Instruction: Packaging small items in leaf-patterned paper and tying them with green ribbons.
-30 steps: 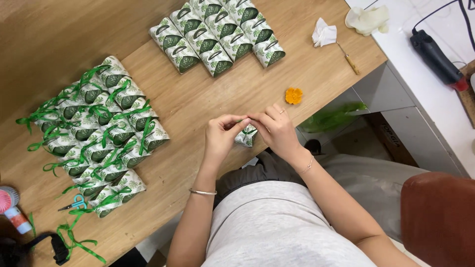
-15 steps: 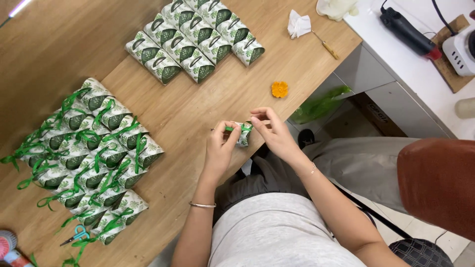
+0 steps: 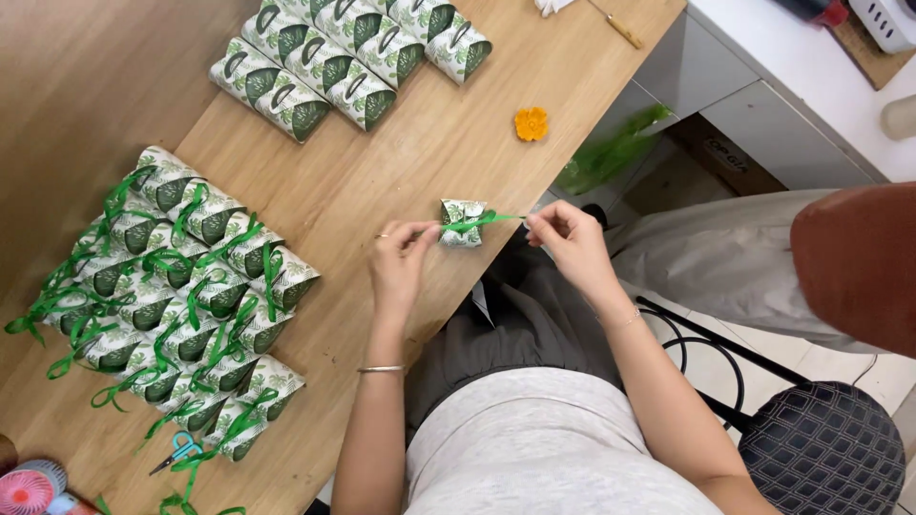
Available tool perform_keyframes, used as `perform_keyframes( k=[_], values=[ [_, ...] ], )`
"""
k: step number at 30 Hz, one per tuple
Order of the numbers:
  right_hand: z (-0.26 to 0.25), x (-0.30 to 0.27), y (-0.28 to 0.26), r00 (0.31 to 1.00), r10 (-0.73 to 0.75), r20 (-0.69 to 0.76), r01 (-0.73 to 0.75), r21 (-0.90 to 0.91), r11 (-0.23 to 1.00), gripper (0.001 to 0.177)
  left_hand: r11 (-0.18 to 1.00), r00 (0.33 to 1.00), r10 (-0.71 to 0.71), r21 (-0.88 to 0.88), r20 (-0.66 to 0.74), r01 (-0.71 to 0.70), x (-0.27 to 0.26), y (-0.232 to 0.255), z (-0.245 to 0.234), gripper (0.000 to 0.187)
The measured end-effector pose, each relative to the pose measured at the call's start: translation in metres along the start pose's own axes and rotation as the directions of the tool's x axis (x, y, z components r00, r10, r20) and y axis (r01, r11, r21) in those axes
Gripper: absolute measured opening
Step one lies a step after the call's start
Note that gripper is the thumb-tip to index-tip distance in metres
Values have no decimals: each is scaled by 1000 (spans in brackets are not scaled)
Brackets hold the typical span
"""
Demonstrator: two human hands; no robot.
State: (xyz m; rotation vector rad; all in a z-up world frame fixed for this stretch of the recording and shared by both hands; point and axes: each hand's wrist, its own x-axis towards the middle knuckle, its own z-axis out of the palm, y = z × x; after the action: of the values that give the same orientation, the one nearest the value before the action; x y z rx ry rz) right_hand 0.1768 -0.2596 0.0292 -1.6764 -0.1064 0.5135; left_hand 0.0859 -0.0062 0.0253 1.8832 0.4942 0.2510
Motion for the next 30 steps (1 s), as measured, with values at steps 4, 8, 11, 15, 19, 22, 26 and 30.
perform_keyframes(
  k=[4,8,11,15,19,22,26,30],
  values=[
    [-23,-11,10,990,-18,-140,-31,-337,941,18,967,983,-45,238,-177,87,-8,-25,-51,21],
    [-26,-17,25,968,-108,-226,-60,-629,775,20,903,968,50,425,-245,61,-15,-47,-76,23],
    [-23,-18,30,945,-222,-241,-22,-723,691,19,878,960,21,465,-280,116,-19,-46,-80,23],
    [-27,-12,28,892,-375,-252,-29,-860,509,17,832,961,56,545,-272,105,-23,-48,-83,25],
    [-27,-1,24,839,-516,-172,40,-927,374,16,793,959,58,597,-279,125,-25,-41,-82,27],
    [-28,15,11,793,-597,-122,105,-938,332,15,780,944,39,601,-326,176,-29,-42,-82,27],
    [-35,51,6,764,-644,-45,183,-942,282,16,748,923,5,614,-386,252,-34,-44,-70,27],
    [-38,87,31,874,-480,-80,133,-910,394,17,738,897,-139,560,-420,376,-37,-63,-52,25]
  ],
)
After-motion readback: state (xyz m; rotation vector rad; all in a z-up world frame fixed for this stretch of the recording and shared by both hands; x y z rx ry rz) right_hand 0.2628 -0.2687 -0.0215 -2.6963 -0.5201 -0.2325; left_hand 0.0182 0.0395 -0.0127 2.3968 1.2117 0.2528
